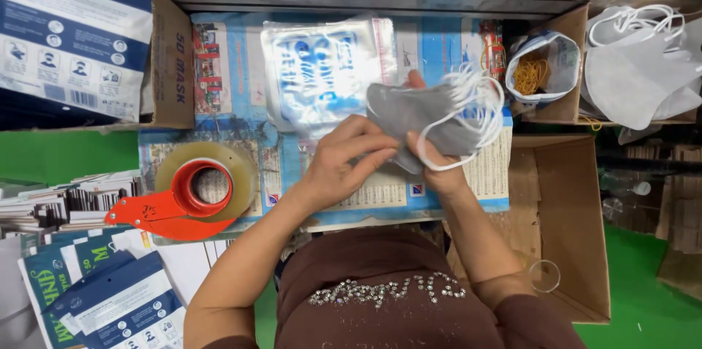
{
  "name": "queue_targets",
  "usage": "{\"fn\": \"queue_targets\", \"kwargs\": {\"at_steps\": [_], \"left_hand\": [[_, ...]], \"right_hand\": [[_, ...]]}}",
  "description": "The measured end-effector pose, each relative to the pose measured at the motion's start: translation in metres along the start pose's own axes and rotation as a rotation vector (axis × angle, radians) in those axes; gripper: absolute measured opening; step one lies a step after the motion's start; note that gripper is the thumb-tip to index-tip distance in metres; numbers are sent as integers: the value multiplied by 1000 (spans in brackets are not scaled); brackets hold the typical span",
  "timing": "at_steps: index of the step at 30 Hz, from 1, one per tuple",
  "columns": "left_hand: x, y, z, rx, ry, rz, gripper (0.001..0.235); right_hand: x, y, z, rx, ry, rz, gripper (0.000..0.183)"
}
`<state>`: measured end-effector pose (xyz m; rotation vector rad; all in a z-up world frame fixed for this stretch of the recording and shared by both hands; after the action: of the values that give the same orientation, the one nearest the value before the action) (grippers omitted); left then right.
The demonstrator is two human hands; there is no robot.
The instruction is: The recorder is taking face masks from a conveyor belt and putting them into individual plastic bags.
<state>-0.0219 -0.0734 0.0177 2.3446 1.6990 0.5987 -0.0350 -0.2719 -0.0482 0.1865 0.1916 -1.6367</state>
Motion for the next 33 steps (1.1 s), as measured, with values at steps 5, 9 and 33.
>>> {"fn": "queue_targets", "kwargs": {"at_steps": [5,9,33], "left_hand": [[25,-2,-35,-75,222,-87,27],[57,44,-125,-393,757,-113,59],[-23,-1,-29,282,204,448,34]], "right_hand": [[19,-35,-8,-51,-314,-127,41],[-9,-45,56,494,-583,111,44],[4,-54,47,218,-781,460,20]]}}
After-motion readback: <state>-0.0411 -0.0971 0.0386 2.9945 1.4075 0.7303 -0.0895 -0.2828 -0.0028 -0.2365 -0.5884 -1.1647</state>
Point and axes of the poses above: each hand's wrist, its own y-axis towards the middle knuckle, its own x-axis out of the back of the hand, z = x × y, the point moved 4 cm from there along y, towards the middle knuckle, and after that the axes turned 3 degrees about -z, right-handed, at the moved point
